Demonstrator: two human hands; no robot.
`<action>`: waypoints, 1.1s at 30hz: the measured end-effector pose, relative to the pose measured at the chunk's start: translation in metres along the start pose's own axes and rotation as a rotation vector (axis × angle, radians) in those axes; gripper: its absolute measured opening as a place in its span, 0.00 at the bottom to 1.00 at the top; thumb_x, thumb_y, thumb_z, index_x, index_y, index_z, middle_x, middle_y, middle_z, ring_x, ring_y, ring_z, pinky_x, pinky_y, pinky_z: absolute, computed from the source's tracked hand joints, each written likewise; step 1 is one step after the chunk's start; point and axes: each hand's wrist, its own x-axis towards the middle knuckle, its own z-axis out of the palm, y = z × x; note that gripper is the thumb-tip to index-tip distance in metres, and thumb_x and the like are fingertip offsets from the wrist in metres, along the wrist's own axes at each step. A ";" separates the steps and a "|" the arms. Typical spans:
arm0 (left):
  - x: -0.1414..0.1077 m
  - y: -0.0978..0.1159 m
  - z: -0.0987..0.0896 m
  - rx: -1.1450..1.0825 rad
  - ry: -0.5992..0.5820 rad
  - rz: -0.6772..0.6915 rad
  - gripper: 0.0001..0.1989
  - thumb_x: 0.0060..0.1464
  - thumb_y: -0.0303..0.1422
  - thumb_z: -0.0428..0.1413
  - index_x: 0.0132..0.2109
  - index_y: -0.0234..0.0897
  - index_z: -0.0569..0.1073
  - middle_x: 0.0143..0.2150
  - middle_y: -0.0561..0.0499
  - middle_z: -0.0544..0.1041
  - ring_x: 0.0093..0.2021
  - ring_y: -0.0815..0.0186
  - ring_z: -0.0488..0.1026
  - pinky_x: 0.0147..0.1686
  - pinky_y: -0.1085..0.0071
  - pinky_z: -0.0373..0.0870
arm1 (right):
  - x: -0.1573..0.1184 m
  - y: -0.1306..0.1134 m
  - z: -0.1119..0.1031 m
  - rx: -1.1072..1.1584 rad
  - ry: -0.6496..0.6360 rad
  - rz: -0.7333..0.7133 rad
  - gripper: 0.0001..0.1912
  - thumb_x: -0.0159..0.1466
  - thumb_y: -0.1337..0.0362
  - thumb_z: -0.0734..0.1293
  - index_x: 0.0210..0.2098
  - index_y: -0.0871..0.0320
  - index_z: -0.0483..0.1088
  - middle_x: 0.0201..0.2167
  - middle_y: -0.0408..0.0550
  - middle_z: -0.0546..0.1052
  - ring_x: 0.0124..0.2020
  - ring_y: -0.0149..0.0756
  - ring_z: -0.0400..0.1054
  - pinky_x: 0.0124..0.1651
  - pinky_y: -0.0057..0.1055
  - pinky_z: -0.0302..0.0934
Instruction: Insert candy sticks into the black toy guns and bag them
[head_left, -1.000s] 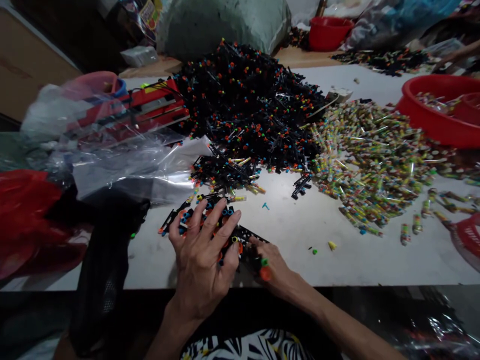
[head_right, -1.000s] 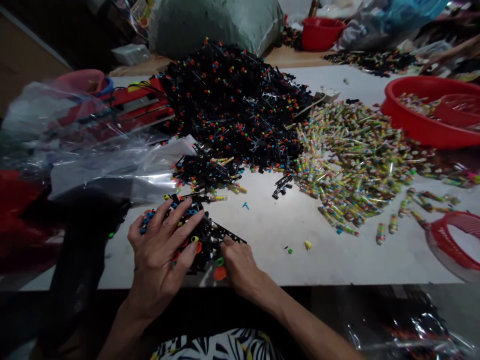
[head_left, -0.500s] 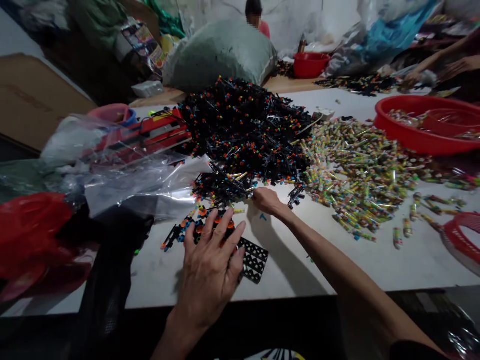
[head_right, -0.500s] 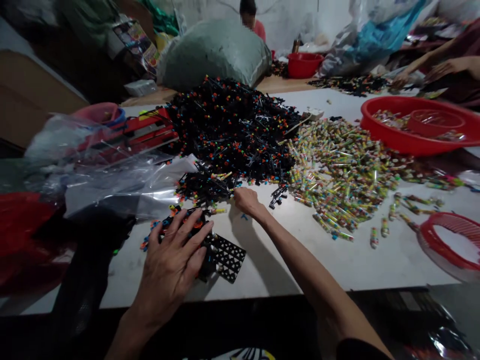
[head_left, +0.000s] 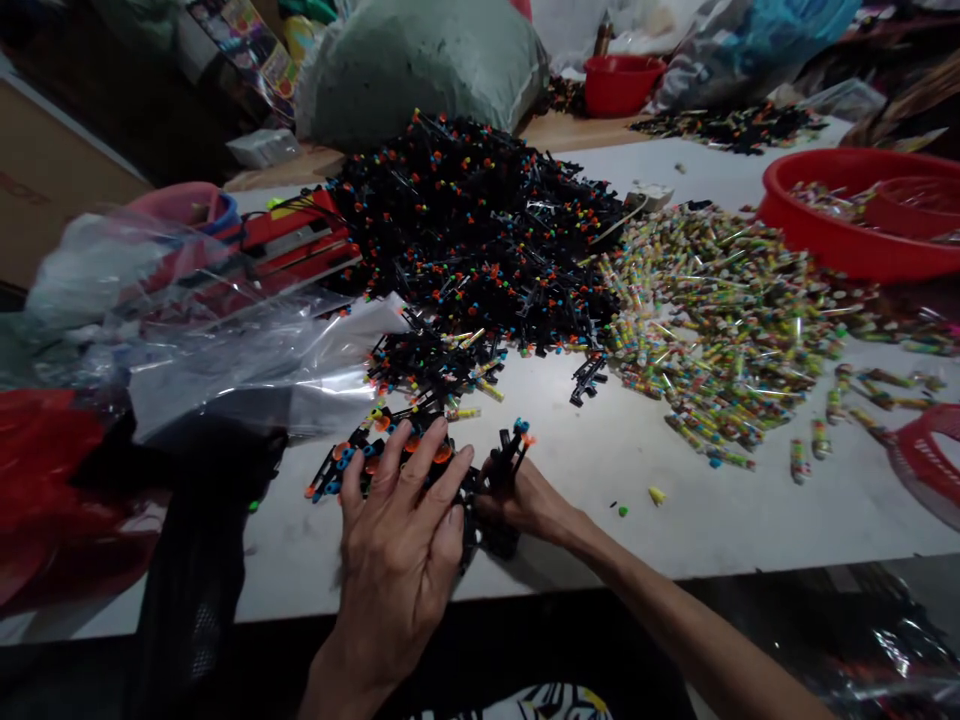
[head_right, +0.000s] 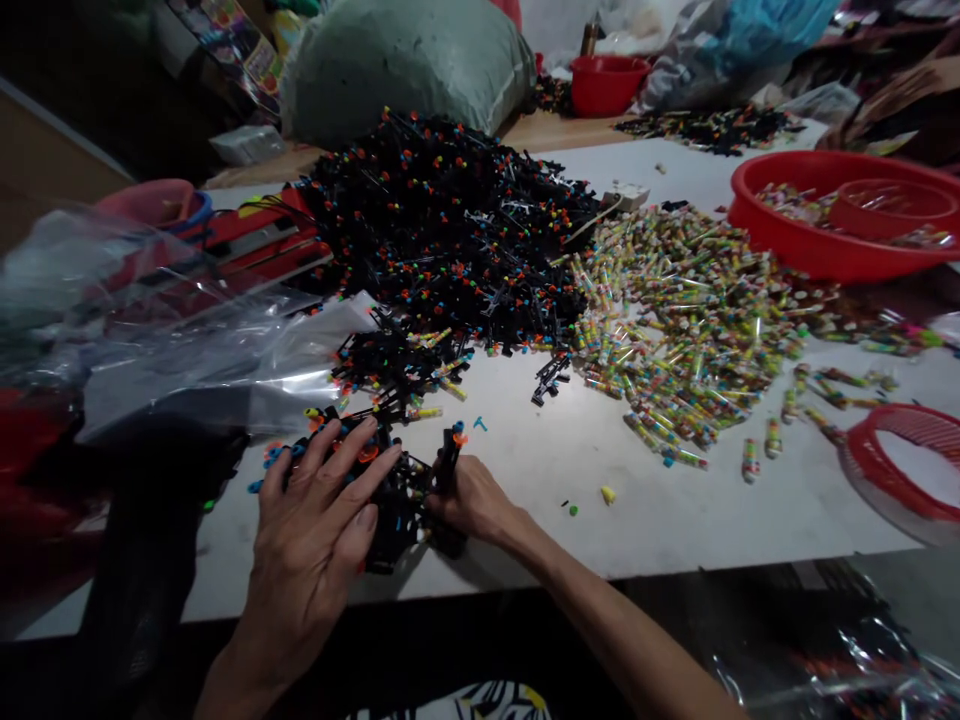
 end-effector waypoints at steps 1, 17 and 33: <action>0.000 0.001 0.000 0.002 -0.006 -0.003 0.23 0.56 0.27 0.45 0.58 0.43 0.63 0.64 0.50 0.58 0.64 0.55 0.49 0.60 0.47 0.42 | -0.002 -0.006 0.001 -0.155 -0.009 -0.012 0.04 0.52 0.69 0.65 0.29 0.60 0.66 0.25 0.44 0.71 0.26 0.30 0.62 0.29 0.25 0.54; 0.001 0.001 0.003 0.005 0.047 -0.017 0.21 0.56 0.27 0.47 0.56 0.45 0.66 0.63 0.50 0.60 0.64 0.55 0.50 0.59 0.47 0.46 | 0.110 -0.027 -0.076 -0.931 0.127 0.053 0.16 0.61 0.75 0.54 0.40 0.62 0.71 0.47 0.58 0.69 0.41 0.40 0.69 0.36 0.30 0.57; 0.001 -0.001 0.004 -0.039 0.034 -0.029 0.23 0.54 0.27 0.48 0.57 0.49 0.64 0.63 0.52 0.59 0.64 0.54 0.50 0.59 0.49 0.43 | 0.013 0.008 -0.027 0.528 -0.052 0.168 0.09 0.49 0.66 0.67 0.26 0.59 0.60 0.17 0.35 0.62 0.19 0.25 0.57 0.23 0.22 0.52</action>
